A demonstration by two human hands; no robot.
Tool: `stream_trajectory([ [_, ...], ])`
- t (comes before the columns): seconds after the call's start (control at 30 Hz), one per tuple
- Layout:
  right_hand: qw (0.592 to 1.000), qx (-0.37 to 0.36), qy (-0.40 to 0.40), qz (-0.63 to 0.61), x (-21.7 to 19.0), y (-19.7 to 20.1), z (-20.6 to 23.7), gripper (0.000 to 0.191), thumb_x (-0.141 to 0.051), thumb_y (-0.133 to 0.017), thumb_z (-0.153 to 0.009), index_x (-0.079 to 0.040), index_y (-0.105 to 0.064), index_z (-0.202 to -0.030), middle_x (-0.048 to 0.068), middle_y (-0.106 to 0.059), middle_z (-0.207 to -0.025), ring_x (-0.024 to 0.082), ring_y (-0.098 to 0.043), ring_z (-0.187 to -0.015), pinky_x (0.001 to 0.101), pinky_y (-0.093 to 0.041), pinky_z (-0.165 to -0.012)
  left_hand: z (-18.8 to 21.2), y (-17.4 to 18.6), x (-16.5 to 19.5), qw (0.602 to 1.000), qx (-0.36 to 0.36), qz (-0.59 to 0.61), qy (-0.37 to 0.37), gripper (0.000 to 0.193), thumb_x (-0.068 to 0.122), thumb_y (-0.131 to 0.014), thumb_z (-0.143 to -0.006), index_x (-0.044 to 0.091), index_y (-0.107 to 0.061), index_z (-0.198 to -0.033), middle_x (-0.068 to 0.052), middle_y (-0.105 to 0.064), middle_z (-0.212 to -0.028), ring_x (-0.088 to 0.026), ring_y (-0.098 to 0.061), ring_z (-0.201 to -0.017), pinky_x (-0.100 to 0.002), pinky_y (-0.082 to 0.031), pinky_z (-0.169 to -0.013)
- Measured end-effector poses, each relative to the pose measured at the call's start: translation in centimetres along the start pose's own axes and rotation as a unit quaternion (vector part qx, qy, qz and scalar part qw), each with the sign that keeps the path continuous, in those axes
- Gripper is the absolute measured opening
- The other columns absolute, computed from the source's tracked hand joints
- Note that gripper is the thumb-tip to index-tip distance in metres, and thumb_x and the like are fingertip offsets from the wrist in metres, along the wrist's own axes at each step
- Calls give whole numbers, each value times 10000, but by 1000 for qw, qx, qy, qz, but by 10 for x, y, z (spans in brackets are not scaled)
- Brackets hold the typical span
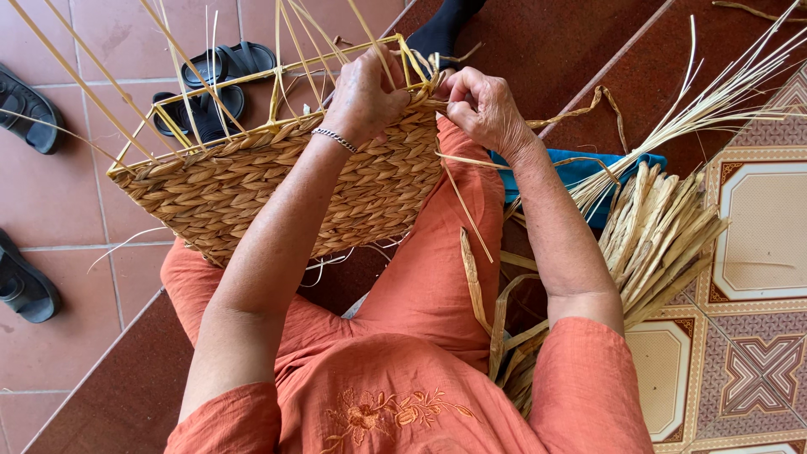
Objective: The person weaves a basket by hand, interlacing dried palm leaves through a vertical frame. They repeatedly pull strands through the weave, adjust tension, and occasionally reach for additional material from a nearby bundle.
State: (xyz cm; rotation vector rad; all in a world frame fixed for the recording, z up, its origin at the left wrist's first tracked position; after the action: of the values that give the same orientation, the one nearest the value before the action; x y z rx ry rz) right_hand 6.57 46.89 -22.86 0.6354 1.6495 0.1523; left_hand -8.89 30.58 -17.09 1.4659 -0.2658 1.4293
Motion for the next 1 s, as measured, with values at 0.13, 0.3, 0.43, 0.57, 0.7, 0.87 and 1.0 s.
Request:
stream_trajectory([
  [0.13,996,-8,6,87,-6,15,-8,140,-187,-728,-979,-55,-685,-958,127,-736,-1145,183,-658,-1036,347,-615,-846,-2,-9,-5,999,-6,-46,-13,112,-19,-615,-877,9,-705,-939,-126,-752,-796,-178,-739,-532,-261,-587,-456],
  [0.3,995,-15,-97,-5,2,6,-27,346,-237,-594,-999,-162,-616,-1336,16,-702,-1243,158,-652,-1060,315,-572,-919,6,-20,-6,997,-5,-63,-42,154,45,-571,-972,-7,-715,-973,-122,-730,-697,-190,-712,-458,-278,-583,-441],
  [0.43,991,-109,-71,-21,9,7,-36,292,-201,-558,-1063,-96,-693,-1300,77,-744,-1200,183,-684,-1127,329,-535,-1014,8,-23,-7,997,-74,-23,19,192,149,-583,-993,-11,-689,-1003,-139,-709,-690,-207,-704,-471,-334,-594,-428],
  [0.57,981,-154,-92,71,11,9,-34,281,-256,-617,-1040,-114,-705,-1266,76,-728,-1180,192,-684,-1089,351,-531,-976,4,-27,-8,996,-47,-76,-19,196,187,-655,-981,-7,-684,-984,-153,-713,-694,-246,-723,-528,-374,-595,-553],
  [0.7,961,-187,-146,144,4,9,-33,206,-281,-651,-1022,-186,-766,-1163,44,-757,-998,182,-697,-1005,534,-220,-1206,-2,-34,-11,976,68,-165,-126,222,196,-792,-878,-7,-707,-853,-202,-714,-746,-364,-715,-718,-468,-567,-683],
  [0.87,955,-43,24,292,-18,16,-32,70,-256,-833,-891,-196,-814,-921,-18,-736,-895,210,-573,-1097,707,-28,-1188,-14,-43,-30,985,57,-154,-53,222,199,-803,-851,8,-690,-847,-200,-716,-774,-366,-724,-773,-474,-567,-734],
  [1.0,871,-5,137,473,-23,5,-29,80,-132,-818,-910,-192,-791,-864,-40,-728,-892,204,-561,-1183,686,-28,-1266,-9,-49,-34,986,70,-143,-51,190,178,-773,-903,46,-663,-984,-139,-746,-815,-299,-758,-747,-434,-598,-705],
])
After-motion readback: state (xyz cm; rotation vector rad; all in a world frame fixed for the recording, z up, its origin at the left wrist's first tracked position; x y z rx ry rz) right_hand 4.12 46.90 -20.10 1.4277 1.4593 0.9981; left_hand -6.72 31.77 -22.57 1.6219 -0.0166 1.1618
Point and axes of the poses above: each hand's wrist, its own z-axis away from the middle knuckle, its own y-axis out of the back of the hand, x = y × z, the point moved 3 cm from there along -z, towards the middle knuckle
